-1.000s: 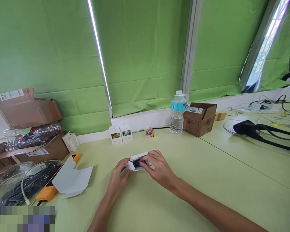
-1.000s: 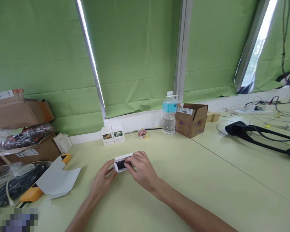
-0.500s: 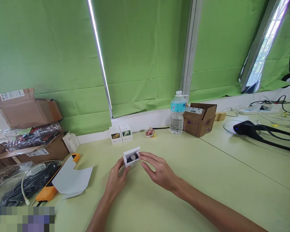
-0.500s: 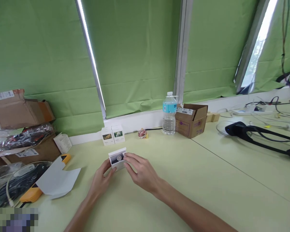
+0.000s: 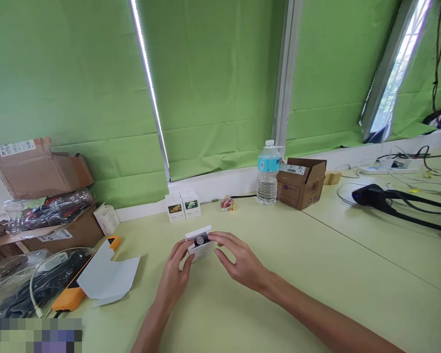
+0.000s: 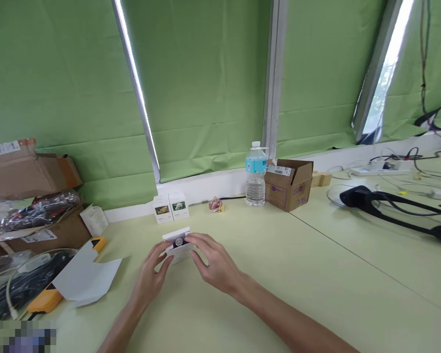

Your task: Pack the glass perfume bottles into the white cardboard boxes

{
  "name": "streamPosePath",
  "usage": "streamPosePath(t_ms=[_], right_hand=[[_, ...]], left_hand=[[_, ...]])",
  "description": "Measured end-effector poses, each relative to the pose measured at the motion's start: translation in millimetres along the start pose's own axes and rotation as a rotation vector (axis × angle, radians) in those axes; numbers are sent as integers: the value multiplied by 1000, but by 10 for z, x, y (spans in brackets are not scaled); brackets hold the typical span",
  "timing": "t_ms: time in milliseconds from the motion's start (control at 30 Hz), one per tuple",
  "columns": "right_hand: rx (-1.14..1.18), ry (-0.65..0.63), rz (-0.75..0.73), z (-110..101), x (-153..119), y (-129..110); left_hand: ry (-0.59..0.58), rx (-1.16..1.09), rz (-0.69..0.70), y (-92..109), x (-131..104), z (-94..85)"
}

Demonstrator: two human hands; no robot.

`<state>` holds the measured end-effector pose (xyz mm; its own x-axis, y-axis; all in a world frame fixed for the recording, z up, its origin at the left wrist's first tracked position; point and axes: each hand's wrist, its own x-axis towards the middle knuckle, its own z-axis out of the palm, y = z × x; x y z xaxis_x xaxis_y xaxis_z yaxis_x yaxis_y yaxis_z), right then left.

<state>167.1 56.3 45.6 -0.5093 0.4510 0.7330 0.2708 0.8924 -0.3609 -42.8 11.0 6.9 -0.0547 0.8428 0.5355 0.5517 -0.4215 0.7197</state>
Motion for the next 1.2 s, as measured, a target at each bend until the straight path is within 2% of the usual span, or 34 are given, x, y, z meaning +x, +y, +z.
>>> streamPosePath(t_ms=[167,233,300,467,567,633,800,1000,1200], right_hand=[[-60,-30,-43,-43,17,47],[-58,-76,-20,-54,14,55],[-54,-122,25,-56,6,53],[-59,-148,53,-39,-8,43],[-65,-120,31,-17,-11,69],[-91,-124,17,5,-18,97],[-209,-203,43,56,-47,119],[-261,-167,91,62,-44,73],[-85,-130,102,45,-35,91]], left_hand=[[-48,-139,-99,50,13,-10],[-63,-143,-117,61,15,-8],[-26,-116,-118,76,14,-8],[126,4,-3,83,0,5],[122,69,76,62,-7,17],[111,77,83,54,-6,15],[77,53,18,72,-1,10],[64,37,-21,102,-7,34],[78,-47,-88,109,10,28]])
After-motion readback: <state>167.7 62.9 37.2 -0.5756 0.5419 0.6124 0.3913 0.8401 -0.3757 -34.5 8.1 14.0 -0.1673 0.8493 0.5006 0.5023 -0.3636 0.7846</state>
